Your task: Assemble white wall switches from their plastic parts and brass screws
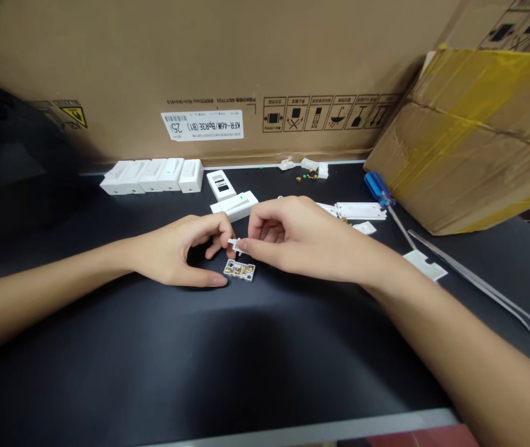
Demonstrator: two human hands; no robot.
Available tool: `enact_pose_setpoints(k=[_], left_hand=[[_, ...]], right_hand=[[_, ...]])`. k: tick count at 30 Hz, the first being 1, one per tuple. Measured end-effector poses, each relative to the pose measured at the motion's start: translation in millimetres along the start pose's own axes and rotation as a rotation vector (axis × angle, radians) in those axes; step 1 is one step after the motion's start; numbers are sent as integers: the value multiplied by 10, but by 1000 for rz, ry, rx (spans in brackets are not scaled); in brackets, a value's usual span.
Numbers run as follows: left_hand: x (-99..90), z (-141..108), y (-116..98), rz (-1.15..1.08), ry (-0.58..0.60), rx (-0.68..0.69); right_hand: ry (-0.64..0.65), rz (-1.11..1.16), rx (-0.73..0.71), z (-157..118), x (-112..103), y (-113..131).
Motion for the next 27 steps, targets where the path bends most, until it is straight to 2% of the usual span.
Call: enact_pose_setpoints(k=[19, 27], left_hand=[[17, -13, 69, 23, -38, 10], [22, -7, 67, -25, -34, 7]], right_hand=[[41, -178, -123, 7, 1, -19], [-6, -189, -113, -7, -64, 23]])
Point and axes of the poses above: each hand's wrist, its own z-axis towards the middle knuckle, its own x-axis out of the palm, y = z × x, the point moved 1 cm from there along z, towards the middle knuckle, and after that the axes turned 14 degrees about -y, right-handed, at the moved point
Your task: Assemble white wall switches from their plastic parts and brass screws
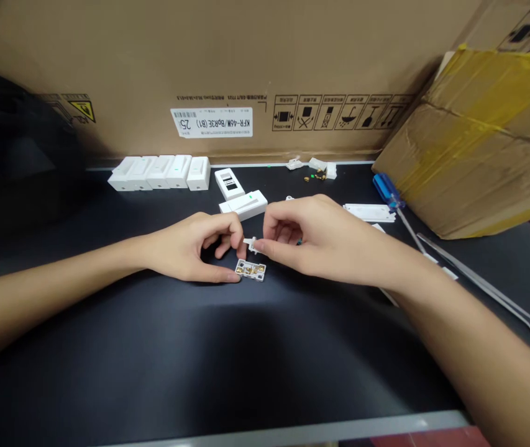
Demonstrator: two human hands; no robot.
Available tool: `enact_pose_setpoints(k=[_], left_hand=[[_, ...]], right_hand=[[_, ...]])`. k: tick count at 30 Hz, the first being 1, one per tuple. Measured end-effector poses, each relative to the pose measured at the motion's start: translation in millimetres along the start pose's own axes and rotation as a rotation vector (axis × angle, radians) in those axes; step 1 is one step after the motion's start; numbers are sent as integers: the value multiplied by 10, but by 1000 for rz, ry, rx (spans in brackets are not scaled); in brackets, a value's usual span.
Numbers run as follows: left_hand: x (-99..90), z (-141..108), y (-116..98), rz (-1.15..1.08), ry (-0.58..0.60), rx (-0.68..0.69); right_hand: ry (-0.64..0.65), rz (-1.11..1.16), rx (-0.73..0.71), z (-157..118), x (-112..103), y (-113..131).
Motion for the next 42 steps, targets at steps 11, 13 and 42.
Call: enact_pose_setpoints(k=[11, 13, 42], left_hand=[[6, 9, 19, -33, -3, 5], [8, 8, 18, -26, -12, 15], [-8, -13, 46, 53, -22, 90]], right_hand=[[-134, -36, 28, -254, 101, 119], [-162, -70, -2, -272, 134, 152], [-192, -208, -193, -389, 319, 115]])
Point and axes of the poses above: each hand's wrist, its own z-axis towards the middle knuckle, its own x-axis out of the palm, y = z × x, the point moved 1 cm from there along z, towards the middle knuckle, and after that the axes turned 14 degrees about -y, right-handed, at the moved point
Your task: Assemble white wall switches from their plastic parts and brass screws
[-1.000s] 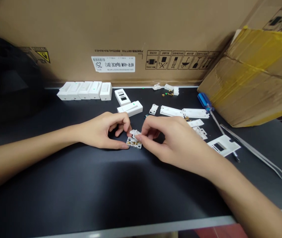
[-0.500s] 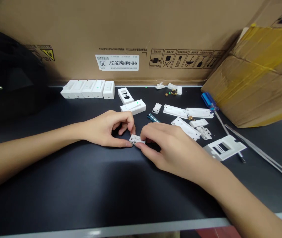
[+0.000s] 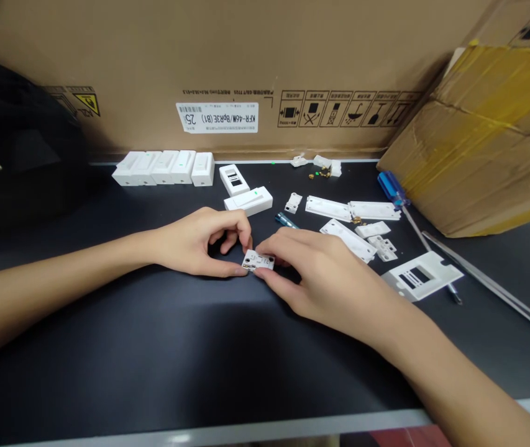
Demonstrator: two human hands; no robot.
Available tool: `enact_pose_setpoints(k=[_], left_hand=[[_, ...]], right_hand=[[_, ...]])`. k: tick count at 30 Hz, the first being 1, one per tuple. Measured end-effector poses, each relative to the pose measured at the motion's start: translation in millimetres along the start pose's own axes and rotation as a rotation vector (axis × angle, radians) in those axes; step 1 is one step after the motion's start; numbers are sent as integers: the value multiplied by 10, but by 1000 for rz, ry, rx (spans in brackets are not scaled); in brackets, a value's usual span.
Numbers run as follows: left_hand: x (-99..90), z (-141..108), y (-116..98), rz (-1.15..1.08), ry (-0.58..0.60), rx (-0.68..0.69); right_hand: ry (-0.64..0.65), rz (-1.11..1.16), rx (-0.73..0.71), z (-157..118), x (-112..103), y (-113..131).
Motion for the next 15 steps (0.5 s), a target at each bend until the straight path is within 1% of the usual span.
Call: enact_pose_setpoints(k=[15], left_hand=[[1, -6, -10, 5, 9, 48]], right_hand=[[12, 75, 49, 35, -10, 36]])
Point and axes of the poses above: each hand's wrist, its own z-axis towards the middle knuckle, its own x-axis out of the palm, y = z × x, the point moved 1 cm from there along z, towards the middle knuckle, and after that the axes turned 14 degrees about -y, right-handed, at the moved point
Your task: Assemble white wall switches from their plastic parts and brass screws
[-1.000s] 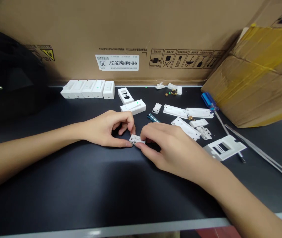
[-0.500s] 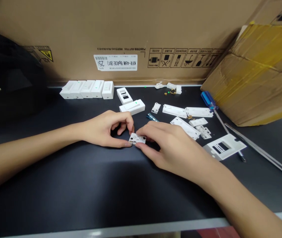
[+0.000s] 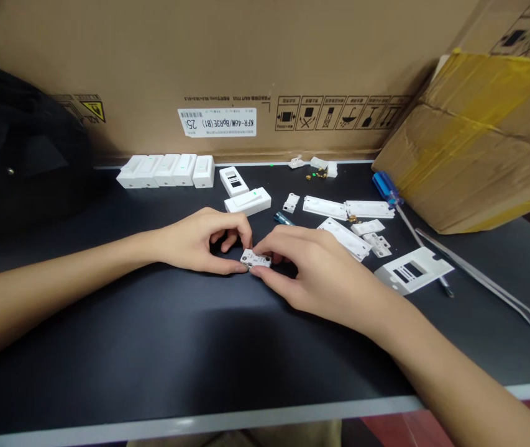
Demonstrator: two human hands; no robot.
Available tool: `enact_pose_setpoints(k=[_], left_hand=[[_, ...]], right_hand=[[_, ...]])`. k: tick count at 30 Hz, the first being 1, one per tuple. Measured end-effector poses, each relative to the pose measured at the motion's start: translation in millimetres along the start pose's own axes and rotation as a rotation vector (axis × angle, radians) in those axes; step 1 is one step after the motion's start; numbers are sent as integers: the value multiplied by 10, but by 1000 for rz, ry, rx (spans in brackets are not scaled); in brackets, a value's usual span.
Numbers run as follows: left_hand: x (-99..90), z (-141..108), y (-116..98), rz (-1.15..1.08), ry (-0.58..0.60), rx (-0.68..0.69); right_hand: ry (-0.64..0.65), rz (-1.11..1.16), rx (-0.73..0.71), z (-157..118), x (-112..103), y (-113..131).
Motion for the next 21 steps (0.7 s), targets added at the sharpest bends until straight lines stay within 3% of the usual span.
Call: enact_pose_setpoints(k=[21], left_hand=[[-3, 11, -49, 12, 25, 52]], right_hand=[[117, 151, 275, 15, -7, -86]])
Point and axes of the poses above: each hand's wrist, its own z-axis towards the middle knuckle, its own x-axis out of the palm, y = z × x, the point moved 1 cm from there along z, towards the middle knuckle, and after that the axes turned 14 degrees about -y, right-handed, at the moved point
